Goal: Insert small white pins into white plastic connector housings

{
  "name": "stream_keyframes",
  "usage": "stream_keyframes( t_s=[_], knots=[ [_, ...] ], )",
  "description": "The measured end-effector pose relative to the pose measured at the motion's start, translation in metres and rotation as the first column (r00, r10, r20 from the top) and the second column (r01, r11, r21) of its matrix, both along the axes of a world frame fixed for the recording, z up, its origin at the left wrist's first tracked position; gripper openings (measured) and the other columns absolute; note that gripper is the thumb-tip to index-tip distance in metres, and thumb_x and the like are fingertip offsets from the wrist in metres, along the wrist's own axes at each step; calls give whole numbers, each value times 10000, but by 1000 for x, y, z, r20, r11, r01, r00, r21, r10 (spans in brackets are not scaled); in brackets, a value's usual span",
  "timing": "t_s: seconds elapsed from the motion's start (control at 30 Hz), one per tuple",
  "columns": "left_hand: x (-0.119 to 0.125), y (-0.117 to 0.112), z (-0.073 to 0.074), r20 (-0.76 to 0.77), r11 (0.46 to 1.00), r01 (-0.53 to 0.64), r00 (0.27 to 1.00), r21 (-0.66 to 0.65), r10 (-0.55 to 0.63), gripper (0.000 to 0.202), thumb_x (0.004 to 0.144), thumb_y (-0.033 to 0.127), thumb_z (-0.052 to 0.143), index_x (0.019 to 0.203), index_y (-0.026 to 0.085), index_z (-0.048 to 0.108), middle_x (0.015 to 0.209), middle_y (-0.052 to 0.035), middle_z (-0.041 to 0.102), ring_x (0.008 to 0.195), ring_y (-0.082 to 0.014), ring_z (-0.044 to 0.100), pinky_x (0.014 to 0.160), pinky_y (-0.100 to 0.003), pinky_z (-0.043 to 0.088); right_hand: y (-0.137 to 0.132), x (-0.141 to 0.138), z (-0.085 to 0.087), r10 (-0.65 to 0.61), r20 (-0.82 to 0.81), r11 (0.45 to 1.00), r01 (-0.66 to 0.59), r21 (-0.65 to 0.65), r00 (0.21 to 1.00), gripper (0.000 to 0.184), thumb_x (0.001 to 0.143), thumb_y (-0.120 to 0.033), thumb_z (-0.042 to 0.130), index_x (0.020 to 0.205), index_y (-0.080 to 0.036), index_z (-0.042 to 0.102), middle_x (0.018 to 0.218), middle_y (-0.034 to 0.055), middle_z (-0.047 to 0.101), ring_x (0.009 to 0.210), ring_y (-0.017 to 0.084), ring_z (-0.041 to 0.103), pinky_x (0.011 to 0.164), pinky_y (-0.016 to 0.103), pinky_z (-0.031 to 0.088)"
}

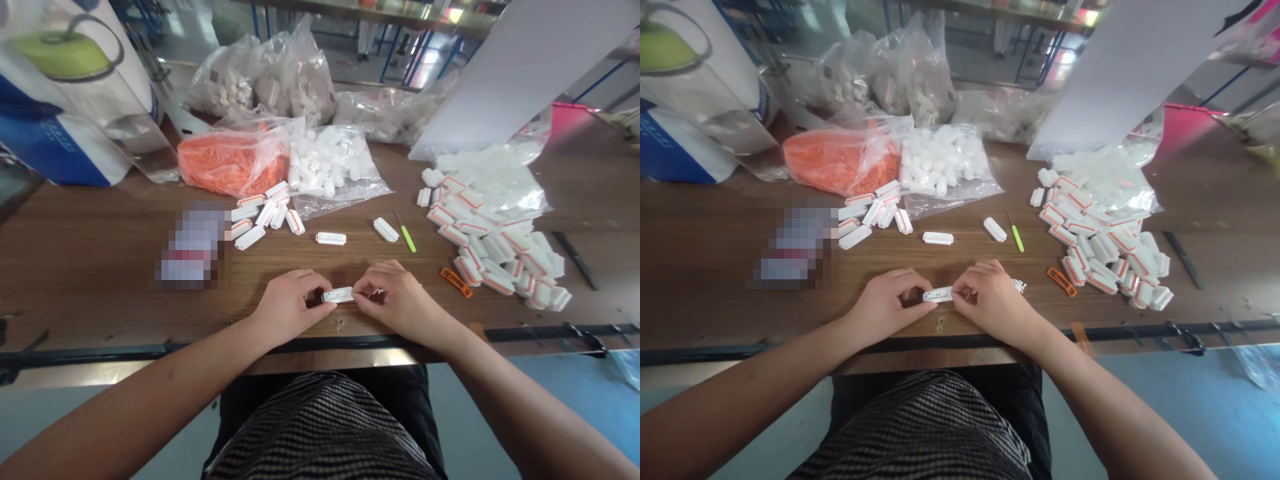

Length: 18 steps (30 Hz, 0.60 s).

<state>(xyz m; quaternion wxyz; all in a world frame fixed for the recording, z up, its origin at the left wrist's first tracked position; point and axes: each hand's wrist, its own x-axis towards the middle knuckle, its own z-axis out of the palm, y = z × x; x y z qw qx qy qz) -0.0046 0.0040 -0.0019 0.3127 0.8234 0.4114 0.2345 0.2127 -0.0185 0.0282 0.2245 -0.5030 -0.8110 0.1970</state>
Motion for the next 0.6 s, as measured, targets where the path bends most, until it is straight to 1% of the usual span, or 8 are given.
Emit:
stream_keyframes(
  t_s=[0.23, 0.33, 0.5, 0.6],
  knots=[
    [1, 0, -1, 4, 1000, -12, 1000, -11, 12, 77, 794, 250, 716, 855, 215, 687, 714, 38, 607, 621, -117, 515, 629, -256, 408, -2, -4, 3, 68, 115, 995, -76, 65, 991, 175, 852, -150, 564, 693, -185, 625, 642, -1, 625, 646, 140, 554, 750, 329, 390],
    [1, 0, 0, 2, 1000, -14, 1000, -19, 14, 83, 789, 248, 717, 861, 218, 691, 712, 40, 608, 618, -116, 516, 633, -255, 415, -4, -1, 4, 91, 161, 991, -106, 85, 983, 209, 894, -170, 542, 725, -185, 664, 669, 16, 646, 680, 157, 569, 751, 336, 390],
    [1, 0, 2, -10, 1000, -18, 1000, -23, 18, 71, 780, 246, 719, 839, 220, 690, 708, 44, 604, 614, -113, 516, 637, -253, 428, -10, 6, 5, 46, 148, 981, -72, 178, 988, 173, 908, -198, 563, 866, -203, 730, 747, 31, 703, 752, 180, 615, 783, 359, 403],
    [1, 0, 1, -12, 1000, -16, 1000, -12, 15, 73, 788, 249, 717, 851, 221, 692, 707, 42, 603, 612, -113, 515, 631, -253, 423, -16, 2, 1, 39, 222, 964, -95, 249, 974, 183, 910, -202, 557, 892, -214, 738, 739, 27, 706, 727, 177, 597, 766, 360, 391]
  ],
)
